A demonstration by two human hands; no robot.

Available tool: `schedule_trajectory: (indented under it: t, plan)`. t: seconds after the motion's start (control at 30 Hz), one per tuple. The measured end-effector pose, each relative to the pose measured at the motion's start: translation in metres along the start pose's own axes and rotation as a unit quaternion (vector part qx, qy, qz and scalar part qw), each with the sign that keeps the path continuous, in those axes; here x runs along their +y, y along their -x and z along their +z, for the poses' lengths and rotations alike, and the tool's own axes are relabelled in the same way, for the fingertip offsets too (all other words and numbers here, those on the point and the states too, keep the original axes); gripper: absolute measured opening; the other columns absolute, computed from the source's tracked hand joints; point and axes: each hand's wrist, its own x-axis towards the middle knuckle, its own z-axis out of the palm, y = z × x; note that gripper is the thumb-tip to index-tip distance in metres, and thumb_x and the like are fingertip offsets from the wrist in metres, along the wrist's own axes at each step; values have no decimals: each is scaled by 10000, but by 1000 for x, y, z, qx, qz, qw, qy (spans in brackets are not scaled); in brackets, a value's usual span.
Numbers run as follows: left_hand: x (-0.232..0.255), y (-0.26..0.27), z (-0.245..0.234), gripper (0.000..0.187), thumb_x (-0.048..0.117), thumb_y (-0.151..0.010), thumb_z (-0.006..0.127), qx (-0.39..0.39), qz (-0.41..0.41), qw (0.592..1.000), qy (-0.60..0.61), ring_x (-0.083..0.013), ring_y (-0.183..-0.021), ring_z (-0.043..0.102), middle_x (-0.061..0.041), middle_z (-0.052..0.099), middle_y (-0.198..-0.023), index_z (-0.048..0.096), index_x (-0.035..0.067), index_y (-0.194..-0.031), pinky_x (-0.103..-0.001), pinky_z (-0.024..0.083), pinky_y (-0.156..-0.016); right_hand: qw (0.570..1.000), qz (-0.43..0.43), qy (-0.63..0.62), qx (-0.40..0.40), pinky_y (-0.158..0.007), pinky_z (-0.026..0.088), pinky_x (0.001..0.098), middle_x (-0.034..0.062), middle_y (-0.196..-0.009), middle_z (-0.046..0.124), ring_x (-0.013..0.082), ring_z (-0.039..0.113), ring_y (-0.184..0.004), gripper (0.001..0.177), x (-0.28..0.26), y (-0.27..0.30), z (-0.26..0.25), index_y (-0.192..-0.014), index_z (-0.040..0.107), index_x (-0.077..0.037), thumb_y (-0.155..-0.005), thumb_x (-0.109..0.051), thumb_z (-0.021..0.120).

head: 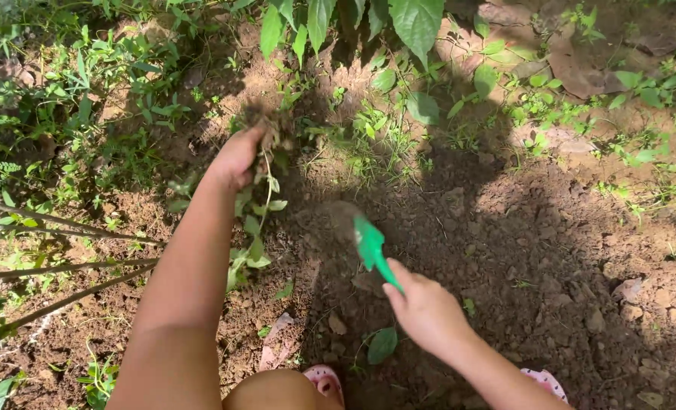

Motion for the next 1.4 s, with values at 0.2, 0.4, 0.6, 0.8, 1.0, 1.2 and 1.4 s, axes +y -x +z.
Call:
schedule_trajectory:
  t: [0.2, 0.4, 0.6, 0.8, 1.0, 1.2, 1.4]
  plan:
    - [2, 5, 30, 368, 217, -1070, 480, -1, 27, 924, -381, -321, -1074, 641, -244, 618, -1249, 639, -25, -1297, -488, 534, -883, 926, 242, -275, -95, -468, 461, 225, 28, -672, 604, 90, 551, -517, 474, 61, 2, -5, -1470, 593, -230, -1007, -329, 610]
    - [42, 43, 103, 277, 258, -991, 536, -116, 21, 854, -507, -303, -925, 706, -169, 720, -1033, 652, 73, -1162, -448, 598, -872, 738, 377, -549, -107, -365, 175, 278, -11, -670, 487, 94, 296, -404, 466, 58, 2, -14, -1471, 539, -208, -1009, -264, 560]
    - [107, 60, 158, 801, 423, -890, 672, -136, 42, 843, -520, -337, -1068, 677, -211, 609, -1205, 302, 108, -1527, -447, 620, -841, 717, 353, -600, -40, -359, 201, 263, -25, -659, 443, 71, 296, -408, 470, 58, -86, 47, -1490, 504, -180, -1025, -250, 519]
    - [84, 25, 213, 934, 589, -829, 760, -110, 77, 842, -522, -385, -1186, 588, -236, 428, -1392, 235, 131, -1452, -444, 602, -832, 756, 375, -534, -57, -368, 213, 282, -24, -648, 443, 89, 313, -412, 540, 57, -95, 34, -1548, 439, -281, -1014, -290, 523]
    - [18, -25, 238, 202, 90, -976, 558, -9, 222, 838, -498, -337, -1062, 673, -159, 651, -1141, 480, 135, -1157, -470, 582, -828, 925, 245, -290, 34, -497, 424, 365, 115, -750, 623, 266, 577, -575, 477, 88, -99, 73, -1511, 529, -217, -1049, -333, 568]
    - [42, 13, 197, 180, 43, -1001, 459, -29, 70, 920, -384, -319, -851, 721, -198, 675, -1009, 477, 86, -1175, -440, 627, -729, 983, 179, -26, -27, -660, 576, 495, 246, -839, 717, 396, 716, -717, 522, -5, -87, 23, -1499, 399, -2, -1047, -255, 467]
    - [-6, 34, 112, 477, 80, -982, 420, 94, -3, 995, -14, -253, -823, 660, -163, 693, -1172, 411, 81, -1459, -447, 570, -755, 995, 38, 92, -19, -524, 621, 424, 294, -898, 661, 355, 731, -627, 636, -38, -70, 36, -1497, 334, 139, -889, 20, 482]
